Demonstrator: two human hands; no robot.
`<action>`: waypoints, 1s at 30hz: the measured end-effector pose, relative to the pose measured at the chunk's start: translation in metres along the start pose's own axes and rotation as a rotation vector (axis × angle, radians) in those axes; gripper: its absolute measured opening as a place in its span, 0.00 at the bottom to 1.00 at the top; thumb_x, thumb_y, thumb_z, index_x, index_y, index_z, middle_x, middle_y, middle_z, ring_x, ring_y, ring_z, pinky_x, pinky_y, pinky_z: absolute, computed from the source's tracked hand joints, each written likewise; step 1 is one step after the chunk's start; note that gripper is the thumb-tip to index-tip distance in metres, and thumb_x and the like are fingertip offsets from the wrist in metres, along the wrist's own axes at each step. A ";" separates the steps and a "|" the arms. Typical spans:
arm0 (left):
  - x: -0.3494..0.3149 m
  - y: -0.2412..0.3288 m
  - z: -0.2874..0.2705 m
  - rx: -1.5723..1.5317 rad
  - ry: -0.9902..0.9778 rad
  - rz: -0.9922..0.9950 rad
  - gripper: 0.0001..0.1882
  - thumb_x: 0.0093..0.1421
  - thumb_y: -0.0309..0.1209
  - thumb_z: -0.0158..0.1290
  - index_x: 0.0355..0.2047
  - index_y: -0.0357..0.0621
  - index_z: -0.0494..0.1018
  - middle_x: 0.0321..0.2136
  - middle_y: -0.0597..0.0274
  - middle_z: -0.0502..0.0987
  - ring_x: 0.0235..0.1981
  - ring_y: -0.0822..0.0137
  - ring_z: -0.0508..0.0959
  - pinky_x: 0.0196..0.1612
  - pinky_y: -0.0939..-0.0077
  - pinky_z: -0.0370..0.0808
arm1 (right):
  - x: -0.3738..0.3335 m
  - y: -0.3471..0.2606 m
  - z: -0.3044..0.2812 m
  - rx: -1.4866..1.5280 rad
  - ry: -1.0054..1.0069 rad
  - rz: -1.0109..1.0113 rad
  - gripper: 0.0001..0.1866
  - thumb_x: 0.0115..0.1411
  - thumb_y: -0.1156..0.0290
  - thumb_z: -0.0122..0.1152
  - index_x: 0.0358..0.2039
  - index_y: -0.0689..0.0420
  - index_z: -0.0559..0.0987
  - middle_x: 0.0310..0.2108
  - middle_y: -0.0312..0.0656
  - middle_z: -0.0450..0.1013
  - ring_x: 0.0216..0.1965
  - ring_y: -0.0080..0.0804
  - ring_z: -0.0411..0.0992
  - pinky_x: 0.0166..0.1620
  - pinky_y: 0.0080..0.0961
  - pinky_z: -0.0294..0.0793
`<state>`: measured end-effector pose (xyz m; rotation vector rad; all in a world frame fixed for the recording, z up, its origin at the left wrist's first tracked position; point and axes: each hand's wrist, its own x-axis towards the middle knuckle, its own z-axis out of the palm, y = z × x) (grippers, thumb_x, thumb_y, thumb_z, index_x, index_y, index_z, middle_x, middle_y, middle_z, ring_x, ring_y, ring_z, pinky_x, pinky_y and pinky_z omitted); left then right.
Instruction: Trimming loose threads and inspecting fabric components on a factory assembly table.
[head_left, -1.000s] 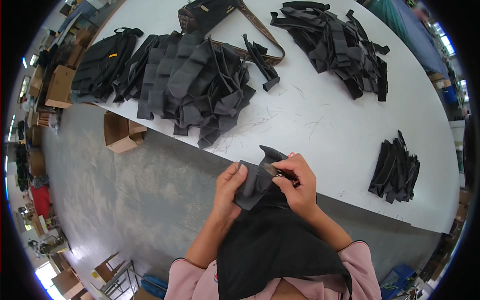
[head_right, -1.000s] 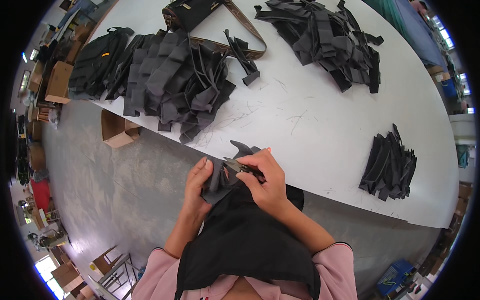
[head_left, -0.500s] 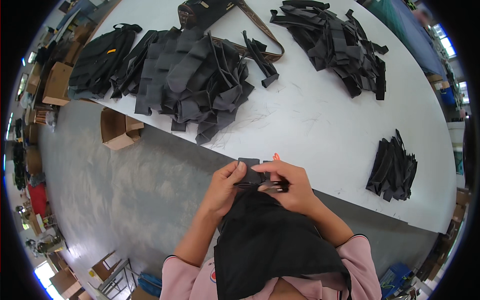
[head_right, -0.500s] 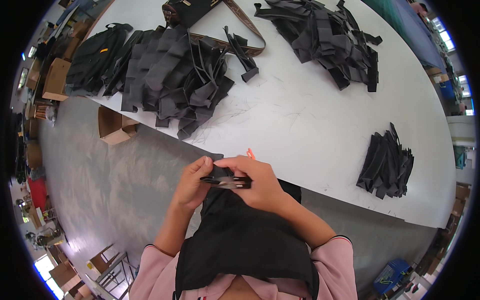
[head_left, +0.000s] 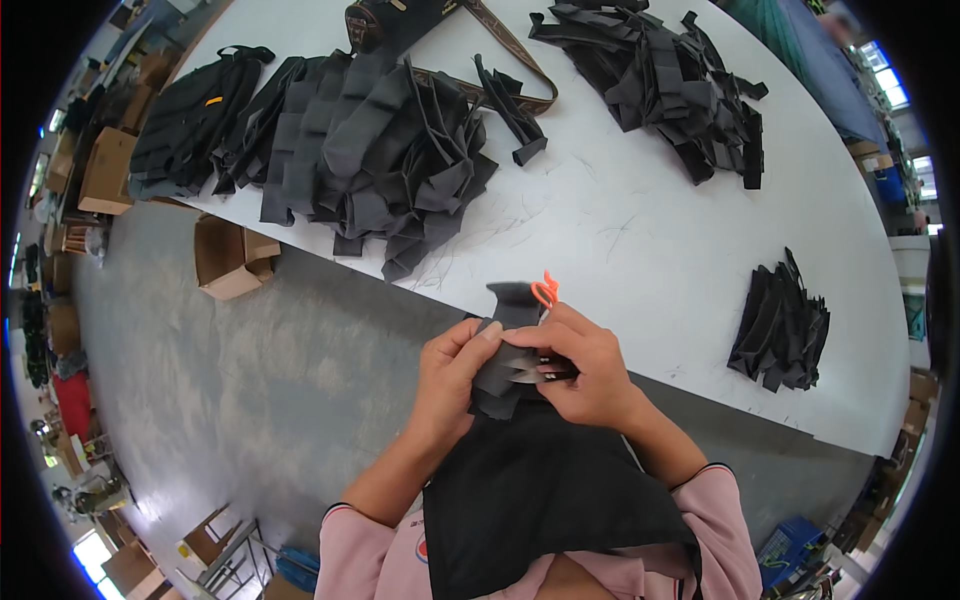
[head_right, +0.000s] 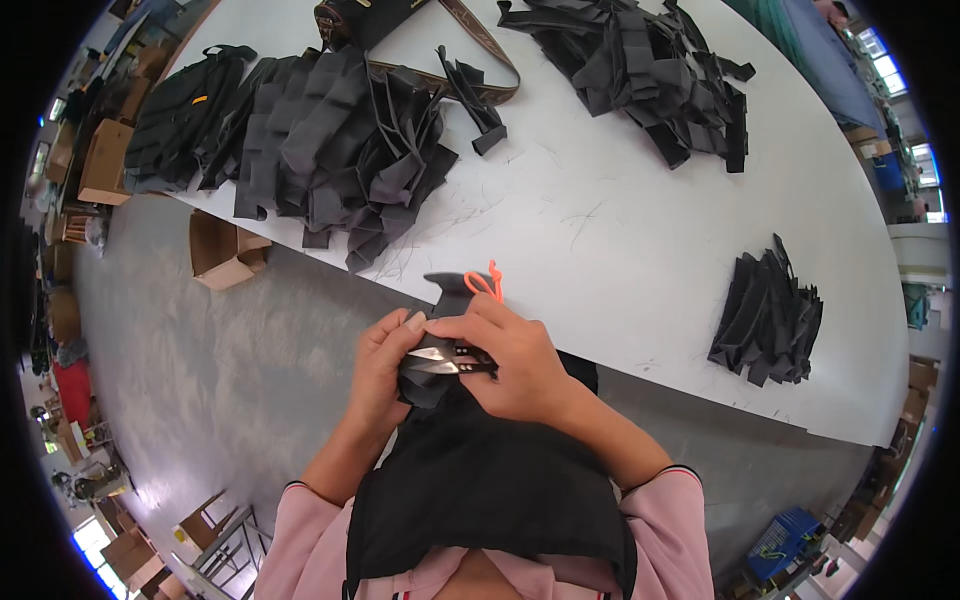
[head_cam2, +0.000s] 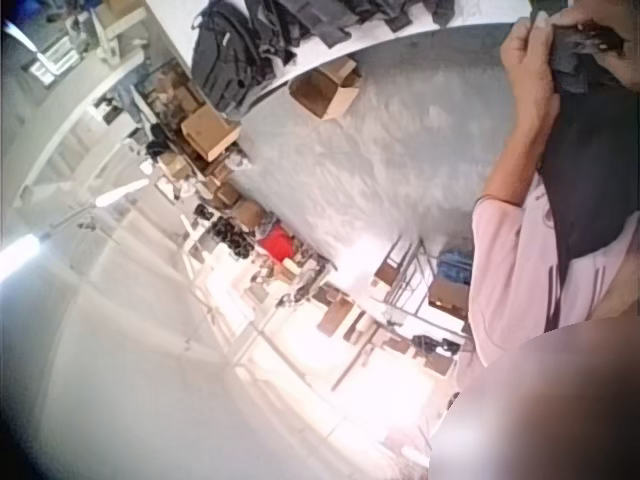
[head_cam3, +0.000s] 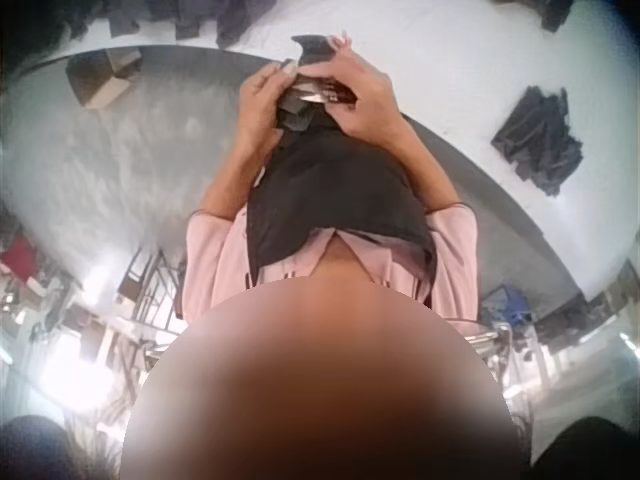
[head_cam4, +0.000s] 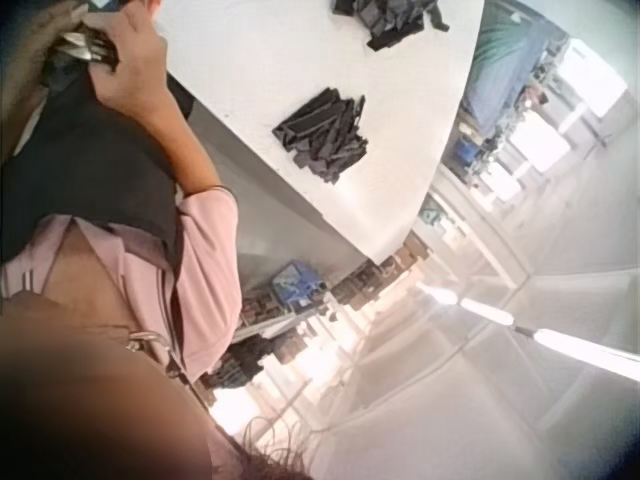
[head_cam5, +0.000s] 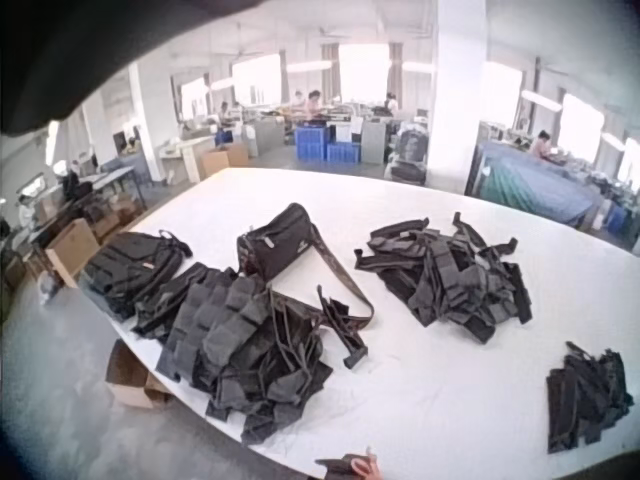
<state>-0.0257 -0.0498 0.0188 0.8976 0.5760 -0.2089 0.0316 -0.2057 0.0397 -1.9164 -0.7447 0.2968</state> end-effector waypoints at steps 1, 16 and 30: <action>0.001 0.002 0.006 0.078 0.063 0.107 0.12 0.60 0.32 0.52 0.21 0.42 0.70 0.19 0.78 0.68 0.20 0.86 0.63 0.22 0.89 0.57 | 0.001 -0.001 -0.004 0.050 0.004 0.002 0.23 0.39 0.84 0.56 0.40 0.53 0.75 0.27 0.36 0.66 0.22 0.33 0.67 0.27 0.25 0.69; 0.039 -0.026 -0.017 0.397 -0.196 0.272 0.14 0.61 0.33 0.51 0.43 0.36 0.71 0.29 0.71 0.73 0.29 0.81 0.69 0.34 0.87 0.67 | 0.036 0.041 0.021 1.014 0.237 0.705 0.10 0.60 0.68 0.57 0.24 0.56 0.69 0.20 0.26 0.62 0.19 0.09 0.54 0.20 0.11 0.50; 0.037 -0.012 0.000 0.156 0.093 0.206 0.13 0.59 0.31 0.53 0.41 0.34 0.74 0.32 0.68 0.76 0.30 0.80 0.72 0.36 0.85 0.69 | -0.028 0.034 0.010 0.015 0.218 0.218 0.14 0.47 0.77 0.65 0.35 0.58 0.74 0.24 0.36 0.68 0.22 0.23 0.68 0.25 0.18 0.66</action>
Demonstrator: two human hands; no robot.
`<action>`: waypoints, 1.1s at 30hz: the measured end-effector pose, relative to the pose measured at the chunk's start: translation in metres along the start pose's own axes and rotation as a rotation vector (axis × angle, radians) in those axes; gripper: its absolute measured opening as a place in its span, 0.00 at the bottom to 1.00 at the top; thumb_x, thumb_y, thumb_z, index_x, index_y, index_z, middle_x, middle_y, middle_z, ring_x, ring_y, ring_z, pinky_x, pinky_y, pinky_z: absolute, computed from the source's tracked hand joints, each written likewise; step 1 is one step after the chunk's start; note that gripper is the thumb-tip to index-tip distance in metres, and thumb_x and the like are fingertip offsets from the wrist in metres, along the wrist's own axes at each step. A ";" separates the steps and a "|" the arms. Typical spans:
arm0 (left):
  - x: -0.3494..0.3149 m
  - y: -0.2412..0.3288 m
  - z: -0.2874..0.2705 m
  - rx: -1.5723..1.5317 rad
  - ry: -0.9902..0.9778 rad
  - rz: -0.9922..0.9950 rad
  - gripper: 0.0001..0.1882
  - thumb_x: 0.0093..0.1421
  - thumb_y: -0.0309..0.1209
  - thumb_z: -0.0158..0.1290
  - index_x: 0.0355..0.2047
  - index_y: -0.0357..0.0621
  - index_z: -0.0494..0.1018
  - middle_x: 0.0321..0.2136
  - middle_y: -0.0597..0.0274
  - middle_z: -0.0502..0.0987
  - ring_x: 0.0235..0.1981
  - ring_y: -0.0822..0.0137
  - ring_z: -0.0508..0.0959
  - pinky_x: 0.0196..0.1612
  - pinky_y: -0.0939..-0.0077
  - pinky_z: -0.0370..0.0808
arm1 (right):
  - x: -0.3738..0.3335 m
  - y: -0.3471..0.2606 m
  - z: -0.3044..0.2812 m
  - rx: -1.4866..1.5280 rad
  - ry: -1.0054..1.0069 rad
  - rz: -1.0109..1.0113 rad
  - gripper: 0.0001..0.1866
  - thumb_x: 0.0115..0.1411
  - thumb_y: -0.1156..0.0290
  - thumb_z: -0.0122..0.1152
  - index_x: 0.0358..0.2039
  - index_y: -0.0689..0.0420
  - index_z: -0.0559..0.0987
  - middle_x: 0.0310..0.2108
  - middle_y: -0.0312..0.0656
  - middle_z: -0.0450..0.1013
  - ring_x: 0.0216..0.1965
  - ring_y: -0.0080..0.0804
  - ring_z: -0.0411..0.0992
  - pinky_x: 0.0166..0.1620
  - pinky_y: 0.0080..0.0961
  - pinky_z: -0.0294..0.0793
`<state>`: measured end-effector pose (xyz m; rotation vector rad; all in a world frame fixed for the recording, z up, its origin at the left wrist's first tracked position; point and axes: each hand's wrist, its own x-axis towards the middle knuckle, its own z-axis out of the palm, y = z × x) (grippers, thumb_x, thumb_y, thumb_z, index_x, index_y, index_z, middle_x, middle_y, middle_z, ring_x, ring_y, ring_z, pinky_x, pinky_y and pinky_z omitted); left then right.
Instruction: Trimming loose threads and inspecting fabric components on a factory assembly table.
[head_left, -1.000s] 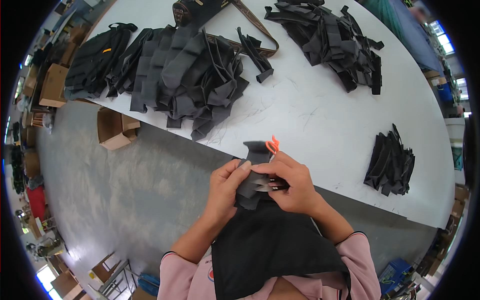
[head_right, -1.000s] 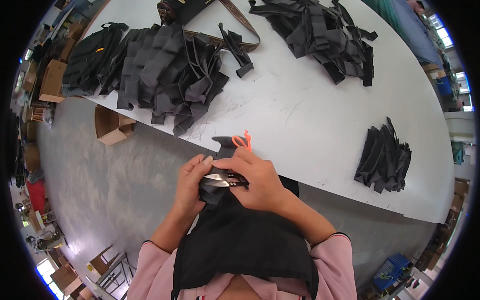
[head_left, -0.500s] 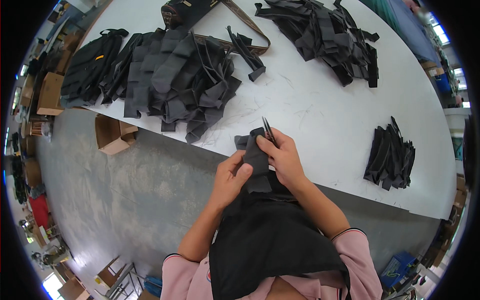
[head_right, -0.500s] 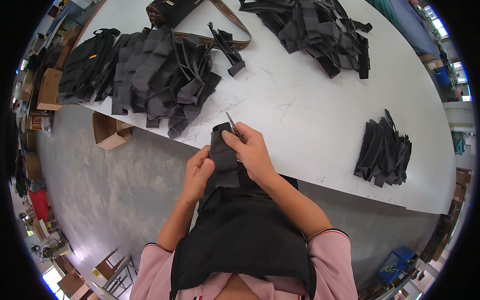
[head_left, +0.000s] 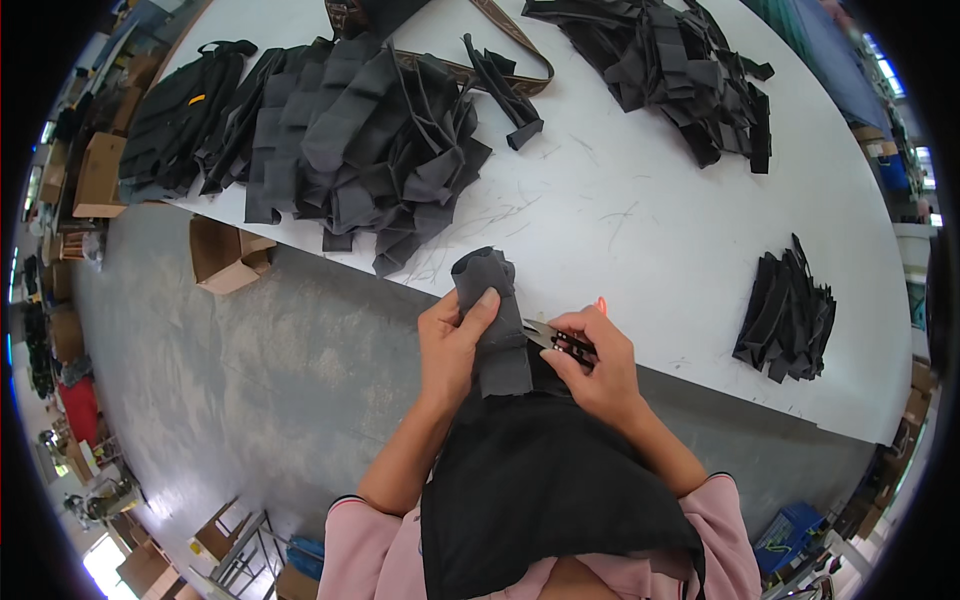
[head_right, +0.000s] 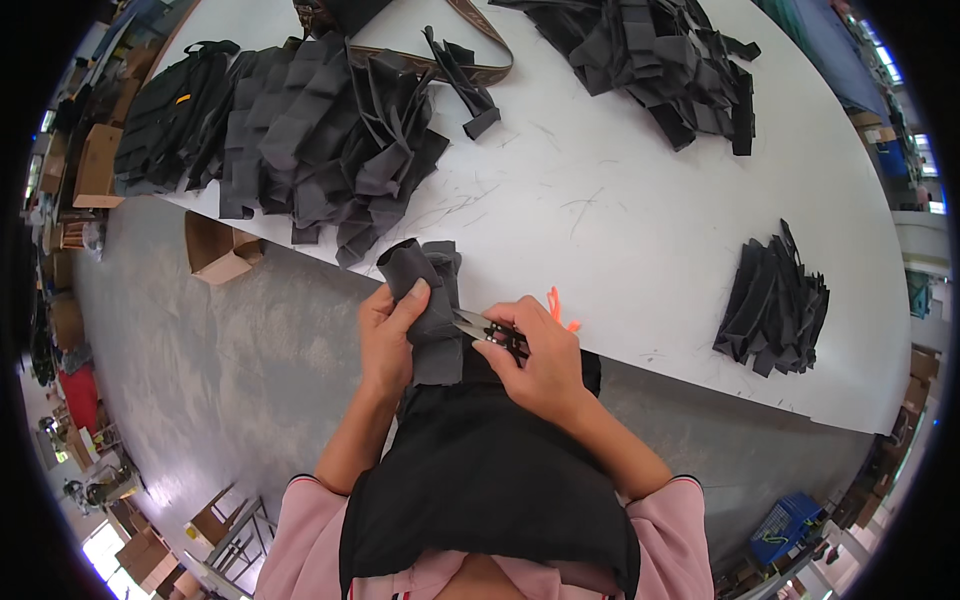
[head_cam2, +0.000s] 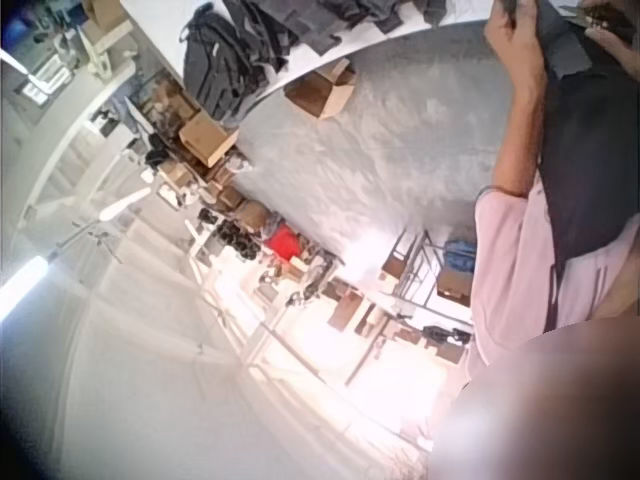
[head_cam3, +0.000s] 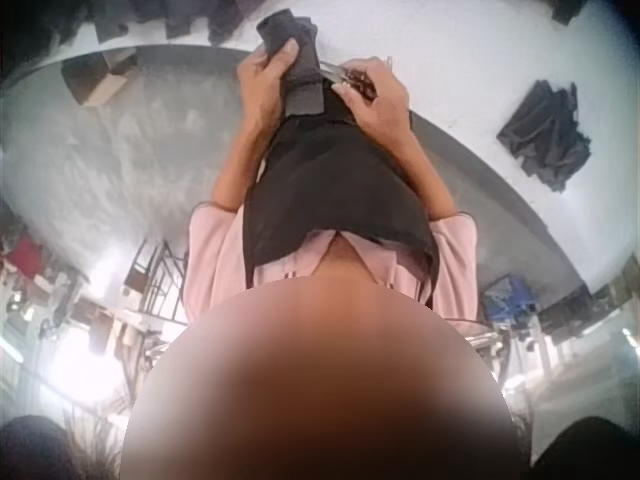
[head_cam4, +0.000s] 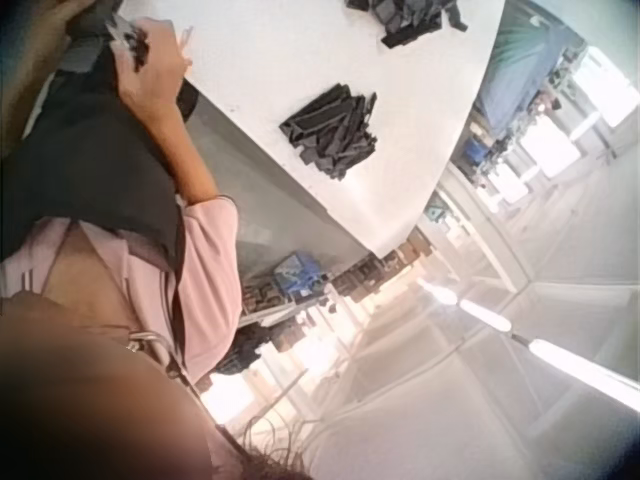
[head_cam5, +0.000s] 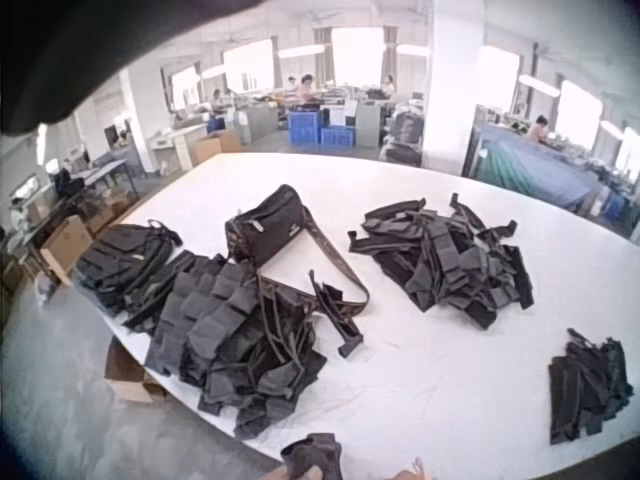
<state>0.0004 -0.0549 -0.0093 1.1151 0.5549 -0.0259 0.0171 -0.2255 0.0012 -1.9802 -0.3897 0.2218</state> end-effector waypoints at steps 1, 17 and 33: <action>-0.001 0.000 -0.002 0.009 0.015 0.008 0.13 0.59 0.31 0.54 0.40 0.33 0.75 0.31 0.68 0.76 0.30 0.80 0.72 0.35 0.85 0.69 | 0.001 -0.004 -0.005 0.001 -0.003 0.003 0.14 0.47 0.77 0.65 0.35 0.58 0.74 0.24 0.36 0.68 0.22 0.23 0.68 0.25 0.18 0.66; 0.002 0.004 -0.016 -0.022 -0.097 -0.117 0.13 0.59 0.32 0.54 0.39 0.34 0.75 0.31 0.66 0.77 0.30 0.78 0.73 0.36 0.84 0.69 | 0.031 -0.020 -0.027 -0.359 -0.250 -0.358 0.12 0.46 0.68 0.65 0.33 0.53 0.76 0.24 0.34 0.68 0.19 0.33 0.68 0.23 0.27 0.64; 0.000 0.005 -0.015 0.016 -0.095 -0.117 0.13 0.59 0.33 0.54 0.39 0.35 0.75 0.30 0.69 0.76 0.30 0.80 0.72 0.33 0.85 0.69 | 0.024 -0.027 -0.027 -0.385 -0.195 -0.302 0.10 0.47 0.70 0.64 0.31 0.53 0.76 0.23 0.33 0.68 0.19 0.32 0.67 0.22 0.25 0.63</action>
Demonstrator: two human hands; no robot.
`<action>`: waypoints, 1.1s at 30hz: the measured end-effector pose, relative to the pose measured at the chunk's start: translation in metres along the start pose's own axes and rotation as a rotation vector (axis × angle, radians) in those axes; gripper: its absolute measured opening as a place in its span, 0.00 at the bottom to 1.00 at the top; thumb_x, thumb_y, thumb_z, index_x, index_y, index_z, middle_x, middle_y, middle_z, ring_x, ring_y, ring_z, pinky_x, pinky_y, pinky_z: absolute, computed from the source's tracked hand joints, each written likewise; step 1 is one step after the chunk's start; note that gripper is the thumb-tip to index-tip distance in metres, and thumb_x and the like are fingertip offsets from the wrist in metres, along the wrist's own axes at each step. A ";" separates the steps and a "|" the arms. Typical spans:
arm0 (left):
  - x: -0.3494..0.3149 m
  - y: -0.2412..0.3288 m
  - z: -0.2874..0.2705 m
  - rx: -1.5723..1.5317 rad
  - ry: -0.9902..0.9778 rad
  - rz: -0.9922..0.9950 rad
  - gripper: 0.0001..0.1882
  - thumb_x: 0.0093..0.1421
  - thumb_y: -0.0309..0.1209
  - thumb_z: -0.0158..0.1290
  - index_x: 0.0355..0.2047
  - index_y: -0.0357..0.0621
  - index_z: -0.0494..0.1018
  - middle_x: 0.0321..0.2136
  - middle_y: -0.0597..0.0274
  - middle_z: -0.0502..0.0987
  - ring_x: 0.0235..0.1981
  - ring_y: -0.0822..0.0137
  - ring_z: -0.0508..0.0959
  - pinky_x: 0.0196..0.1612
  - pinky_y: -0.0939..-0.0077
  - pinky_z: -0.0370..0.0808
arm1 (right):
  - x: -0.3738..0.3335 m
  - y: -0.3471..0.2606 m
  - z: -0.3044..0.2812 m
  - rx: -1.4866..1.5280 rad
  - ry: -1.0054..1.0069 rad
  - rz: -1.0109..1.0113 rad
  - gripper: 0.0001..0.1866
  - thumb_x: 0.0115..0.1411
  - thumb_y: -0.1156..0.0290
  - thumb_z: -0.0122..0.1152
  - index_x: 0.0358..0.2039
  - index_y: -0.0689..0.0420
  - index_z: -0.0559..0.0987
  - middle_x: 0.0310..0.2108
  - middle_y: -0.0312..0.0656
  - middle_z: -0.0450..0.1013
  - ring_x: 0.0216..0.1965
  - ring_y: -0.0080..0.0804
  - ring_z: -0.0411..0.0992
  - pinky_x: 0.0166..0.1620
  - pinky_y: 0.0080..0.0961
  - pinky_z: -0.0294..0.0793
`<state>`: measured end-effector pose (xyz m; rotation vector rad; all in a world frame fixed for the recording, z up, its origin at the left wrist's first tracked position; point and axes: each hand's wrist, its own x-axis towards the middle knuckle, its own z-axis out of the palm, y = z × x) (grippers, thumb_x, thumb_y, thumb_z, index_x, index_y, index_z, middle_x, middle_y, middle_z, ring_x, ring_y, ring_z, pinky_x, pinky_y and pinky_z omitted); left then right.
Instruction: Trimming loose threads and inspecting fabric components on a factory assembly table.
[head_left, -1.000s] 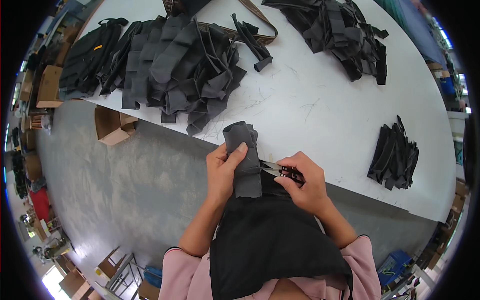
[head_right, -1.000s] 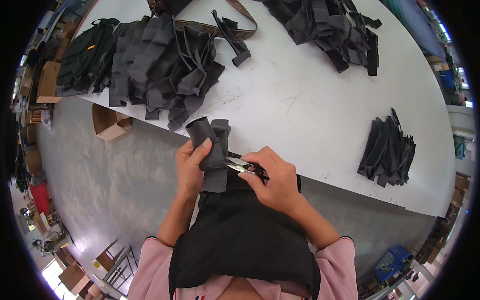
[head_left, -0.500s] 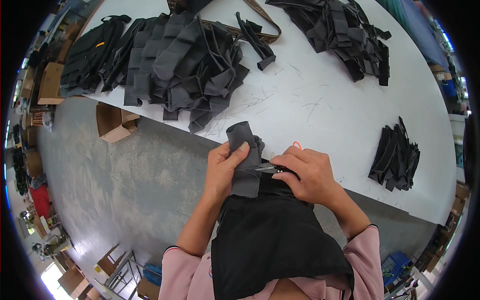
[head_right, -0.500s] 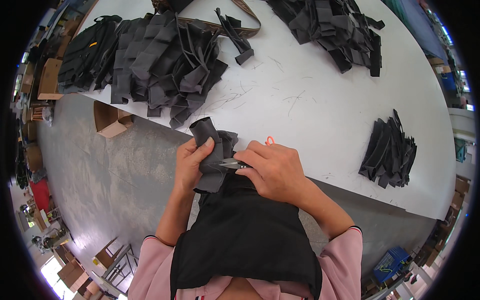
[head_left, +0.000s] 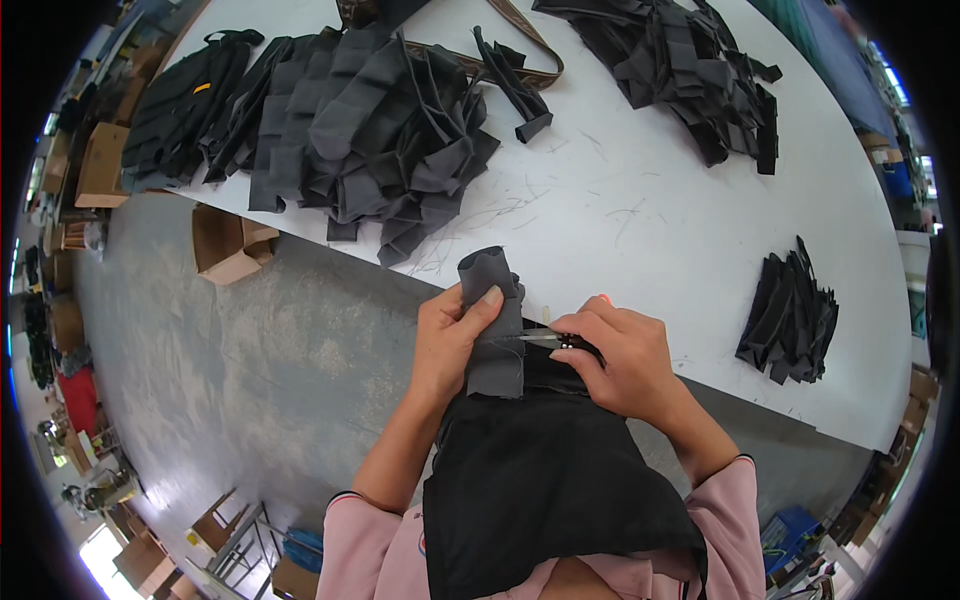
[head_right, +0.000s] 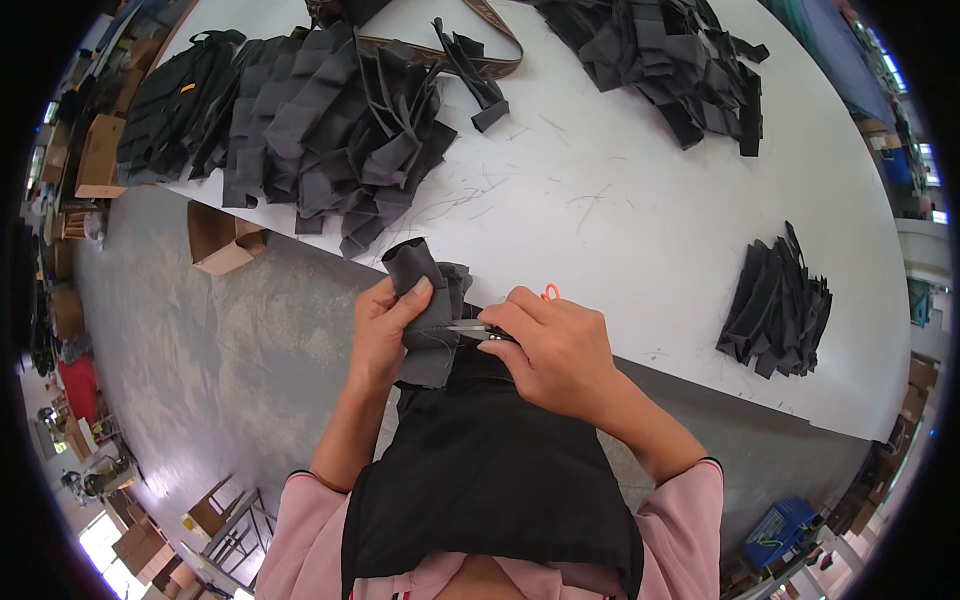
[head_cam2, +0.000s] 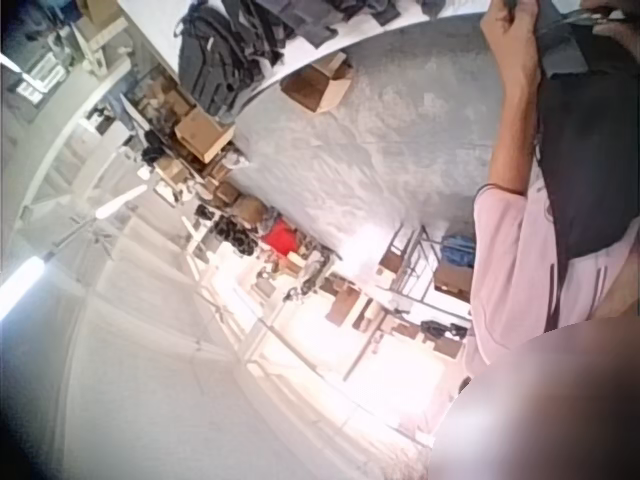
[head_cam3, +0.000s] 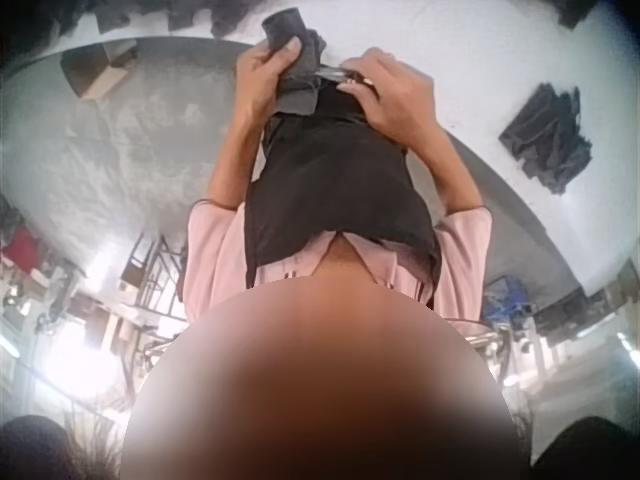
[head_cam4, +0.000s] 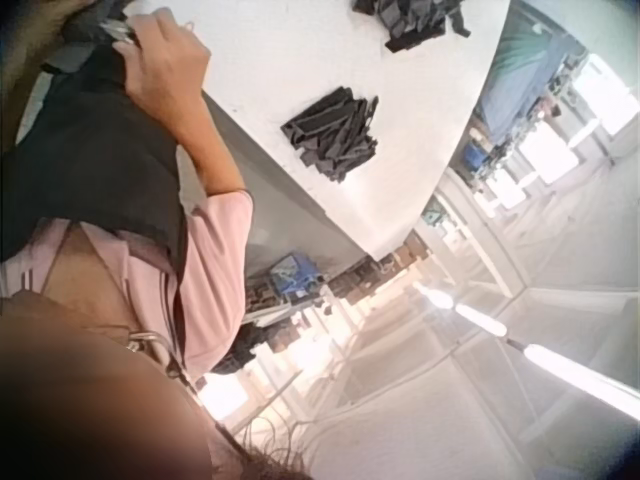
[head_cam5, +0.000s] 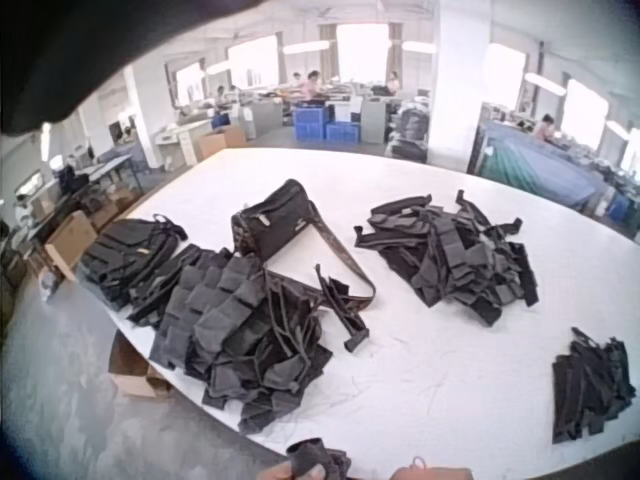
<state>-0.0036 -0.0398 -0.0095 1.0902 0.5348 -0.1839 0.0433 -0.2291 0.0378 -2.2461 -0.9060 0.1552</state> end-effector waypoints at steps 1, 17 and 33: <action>0.000 0.000 0.000 0.001 -0.004 0.004 0.13 0.59 0.33 0.54 0.39 0.35 0.75 0.30 0.69 0.76 0.30 0.80 0.72 0.34 0.85 0.69 | 0.000 -0.001 0.000 -0.001 0.001 0.000 0.10 0.47 0.70 0.64 0.31 0.53 0.76 0.23 0.33 0.68 0.19 0.32 0.67 0.22 0.25 0.63; 0.000 -0.002 -0.001 -0.035 0.002 -0.082 0.14 0.61 0.36 0.52 0.35 0.36 0.76 0.27 0.69 0.76 0.28 0.81 0.71 0.31 0.85 0.69 | -0.004 0.000 0.021 0.026 0.138 -0.093 0.12 0.44 0.73 0.66 0.32 0.56 0.77 0.23 0.35 0.68 0.18 0.30 0.66 0.22 0.24 0.64; -0.002 -0.003 0.002 -0.023 -0.041 -0.055 0.14 0.62 0.36 0.52 0.32 0.34 0.76 0.26 0.70 0.75 0.26 0.81 0.70 0.30 0.84 0.68 | 0.000 -0.004 0.020 -0.072 0.051 -0.184 0.10 0.45 0.72 0.65 0.29 0.55 0.74 0.22 0.35 0.68 0.17 0.30 0.66 0.20 0.24 0.62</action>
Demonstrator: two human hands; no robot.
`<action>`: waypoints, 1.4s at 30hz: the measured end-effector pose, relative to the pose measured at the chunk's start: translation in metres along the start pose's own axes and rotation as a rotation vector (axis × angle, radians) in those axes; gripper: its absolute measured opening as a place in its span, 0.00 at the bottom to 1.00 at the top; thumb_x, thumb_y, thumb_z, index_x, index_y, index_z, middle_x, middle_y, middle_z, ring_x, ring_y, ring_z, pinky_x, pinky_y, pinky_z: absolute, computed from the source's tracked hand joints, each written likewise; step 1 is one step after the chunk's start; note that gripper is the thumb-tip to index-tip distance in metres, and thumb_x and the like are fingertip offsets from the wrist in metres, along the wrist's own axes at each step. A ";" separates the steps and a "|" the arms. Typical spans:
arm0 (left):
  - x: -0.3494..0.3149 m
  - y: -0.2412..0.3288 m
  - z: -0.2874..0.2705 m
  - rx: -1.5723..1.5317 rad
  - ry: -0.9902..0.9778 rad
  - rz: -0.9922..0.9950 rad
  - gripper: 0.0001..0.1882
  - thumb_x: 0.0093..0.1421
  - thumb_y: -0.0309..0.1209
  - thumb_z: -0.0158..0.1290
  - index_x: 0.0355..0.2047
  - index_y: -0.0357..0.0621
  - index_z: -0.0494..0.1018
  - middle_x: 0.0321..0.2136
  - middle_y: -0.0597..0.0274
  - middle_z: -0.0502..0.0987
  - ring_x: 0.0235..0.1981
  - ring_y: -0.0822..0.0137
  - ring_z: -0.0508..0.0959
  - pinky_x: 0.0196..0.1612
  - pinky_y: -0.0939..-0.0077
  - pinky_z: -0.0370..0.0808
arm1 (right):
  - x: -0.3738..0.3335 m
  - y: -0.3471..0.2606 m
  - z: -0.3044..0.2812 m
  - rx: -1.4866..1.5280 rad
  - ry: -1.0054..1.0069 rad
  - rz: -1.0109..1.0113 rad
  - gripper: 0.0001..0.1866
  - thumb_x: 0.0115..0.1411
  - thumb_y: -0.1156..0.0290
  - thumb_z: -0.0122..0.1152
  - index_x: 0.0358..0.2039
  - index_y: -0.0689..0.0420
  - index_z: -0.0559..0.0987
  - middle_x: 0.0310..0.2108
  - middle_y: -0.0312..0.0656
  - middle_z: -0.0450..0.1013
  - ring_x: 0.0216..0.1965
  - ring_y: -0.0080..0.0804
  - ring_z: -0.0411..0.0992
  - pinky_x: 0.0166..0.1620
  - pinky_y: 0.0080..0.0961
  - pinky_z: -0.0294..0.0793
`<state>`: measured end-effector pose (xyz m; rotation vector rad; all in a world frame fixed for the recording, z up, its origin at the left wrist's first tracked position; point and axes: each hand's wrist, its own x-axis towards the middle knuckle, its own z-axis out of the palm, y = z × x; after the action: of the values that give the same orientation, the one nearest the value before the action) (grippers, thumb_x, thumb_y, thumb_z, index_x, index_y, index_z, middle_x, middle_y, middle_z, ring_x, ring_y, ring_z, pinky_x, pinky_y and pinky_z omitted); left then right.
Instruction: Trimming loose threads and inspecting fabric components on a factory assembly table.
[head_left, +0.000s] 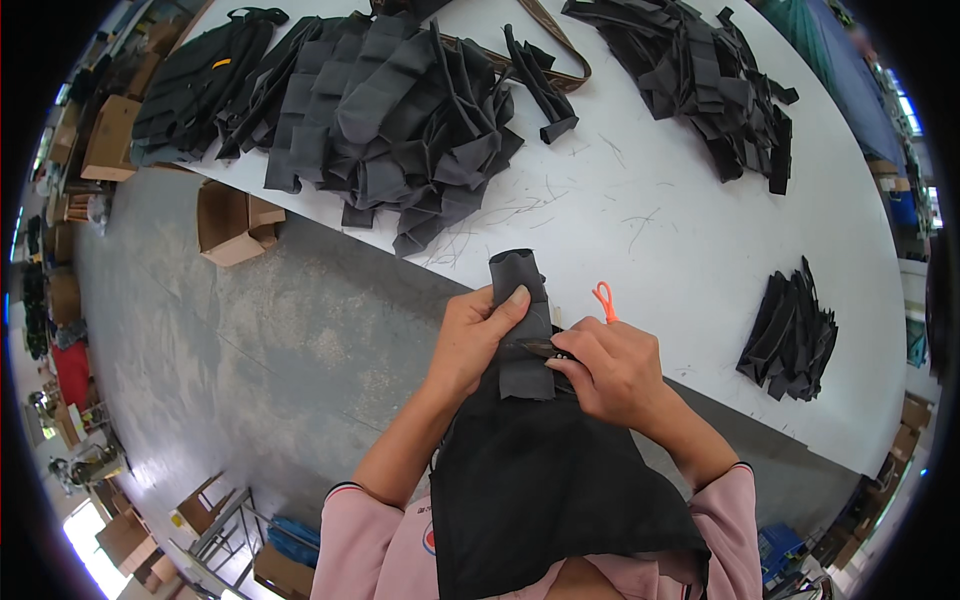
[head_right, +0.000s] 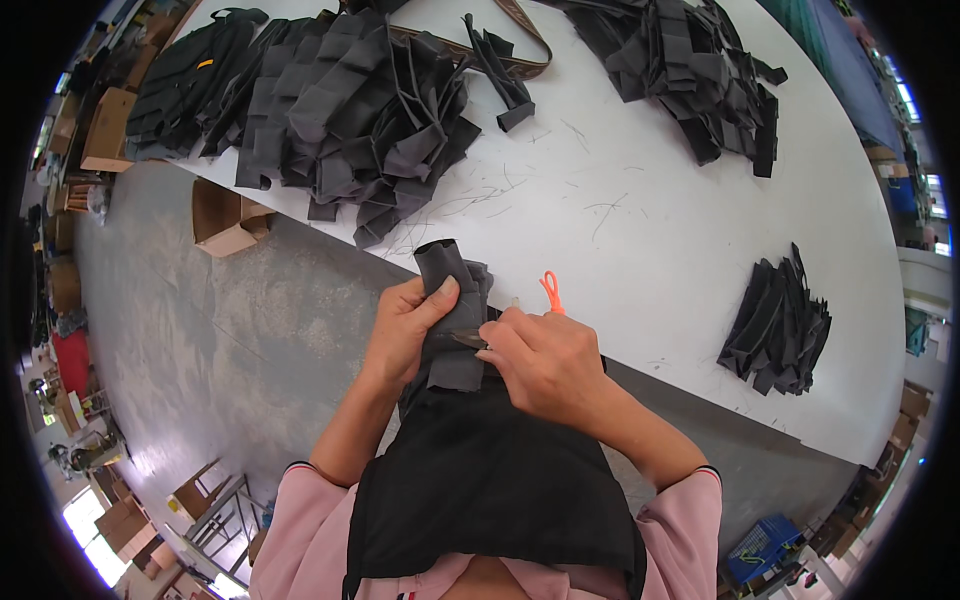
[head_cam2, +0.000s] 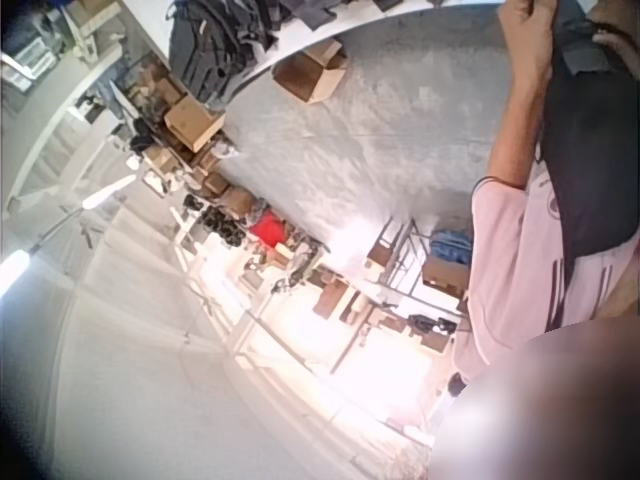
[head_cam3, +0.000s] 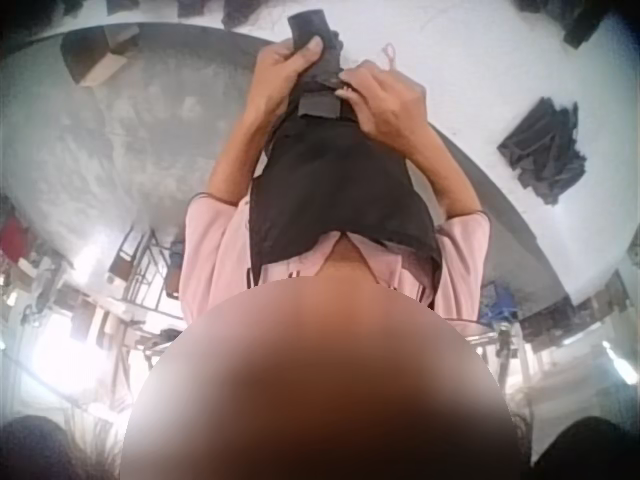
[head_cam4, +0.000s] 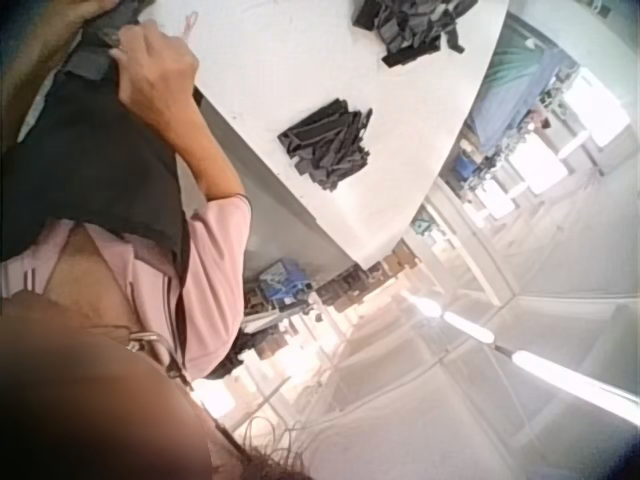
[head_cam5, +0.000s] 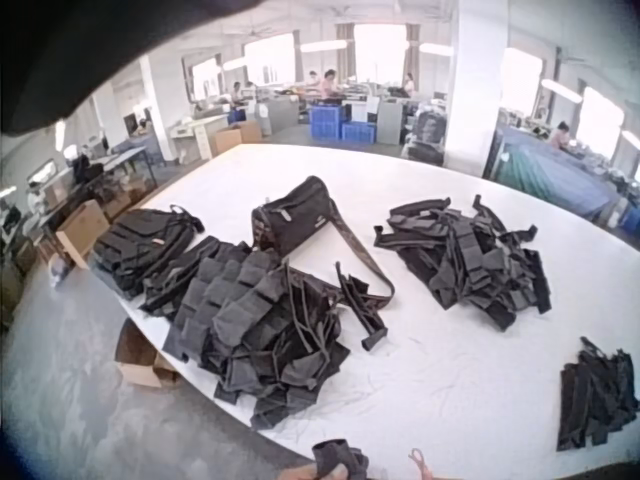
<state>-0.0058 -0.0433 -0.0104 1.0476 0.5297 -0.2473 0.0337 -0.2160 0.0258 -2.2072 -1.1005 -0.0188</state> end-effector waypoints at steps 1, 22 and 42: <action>0.000 0.000 0.000 0.008 -0.002 -0.001 0.14 0.62 0.36 0.52 0.32 0.34 0.76 0.26 0.70 0.75 0.27 0.81 0.70 0.30 0.84 0.68 | 0.000 0.000 0.000 -0.025 -0.027 -0.014 0.10 0.45 0.72 0.65 0.29 0.55 0.74 0.22 0.35 0.67 0.17 0.30 0.65 0.20 0.24 0.62; 0.001 -0.007 -0.009 0.001 0.049 -0.013 0.17 0.61 0.40 0.52 0.36 0.35 0.76 0.29 0.66 0.77 0.29 0.79 0.72 0.34 0.83 0.70 | 0.013 -0.003 0.009 0.512 0.020 0.600 0.17 0.47 0.72 0.67 0.36 0.57 0.70 0.22 0.37 0.70 0.20 0.24 0.66 0.27 0.20 0.67; 0.010 0.004 0.000 -0.287 -0.061 -0.197 0.22 0.64 0.42 0.44 0.38 0.30 0.75 0.35 0.57 0.78 0.38 0.70 0.76 0.44 0.78 0.71 | -0.015 0.016 -0.011 1.071 0.084 0.773 0.09 0.60 0.67 0.55 0.33 0.61 0.77 0.17 0.26 0.62 0.17 0.10 0.53 0.20 0.12 0.53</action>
<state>0.0046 -0.0405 -0.0132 0.7080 0.5947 -0.3640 0.0385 -0.2397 0.0208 -1.4525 -0.0438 0.6453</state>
